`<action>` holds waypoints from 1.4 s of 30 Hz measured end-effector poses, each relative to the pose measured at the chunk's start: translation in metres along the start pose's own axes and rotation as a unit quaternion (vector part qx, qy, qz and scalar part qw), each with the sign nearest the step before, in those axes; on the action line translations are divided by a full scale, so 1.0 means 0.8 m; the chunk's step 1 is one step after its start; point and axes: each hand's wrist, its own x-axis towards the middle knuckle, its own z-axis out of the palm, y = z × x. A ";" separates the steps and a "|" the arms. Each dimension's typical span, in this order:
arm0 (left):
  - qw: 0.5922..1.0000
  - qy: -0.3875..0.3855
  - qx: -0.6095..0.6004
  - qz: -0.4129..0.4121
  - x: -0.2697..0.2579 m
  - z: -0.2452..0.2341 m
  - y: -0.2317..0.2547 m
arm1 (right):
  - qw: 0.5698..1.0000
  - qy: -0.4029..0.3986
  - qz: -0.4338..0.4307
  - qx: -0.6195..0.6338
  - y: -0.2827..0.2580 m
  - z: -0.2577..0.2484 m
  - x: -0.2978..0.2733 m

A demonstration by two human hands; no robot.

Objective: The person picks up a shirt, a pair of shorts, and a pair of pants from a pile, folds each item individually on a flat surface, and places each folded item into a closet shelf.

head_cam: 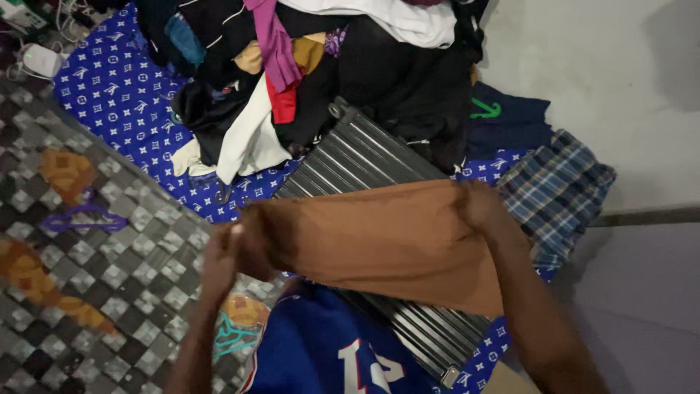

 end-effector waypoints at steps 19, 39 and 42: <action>0.823 -0.271 0.428 0.255 0.119 0.166 0.061 | 0.959 0.062 0.247 0.128 -0.107 0.019 -0.223; 0.705 -0.554 0.119 0.427 -0.116 0.413 0.210 | 0.812 0.341 0.323 0.348 -0.131 0.082 -0.338; 0.696 -0.529 0.251 0.417 -0.140 0.407 0.224 | 0.822 0.365 0.240 0.365 -0.157 0.065 -0.363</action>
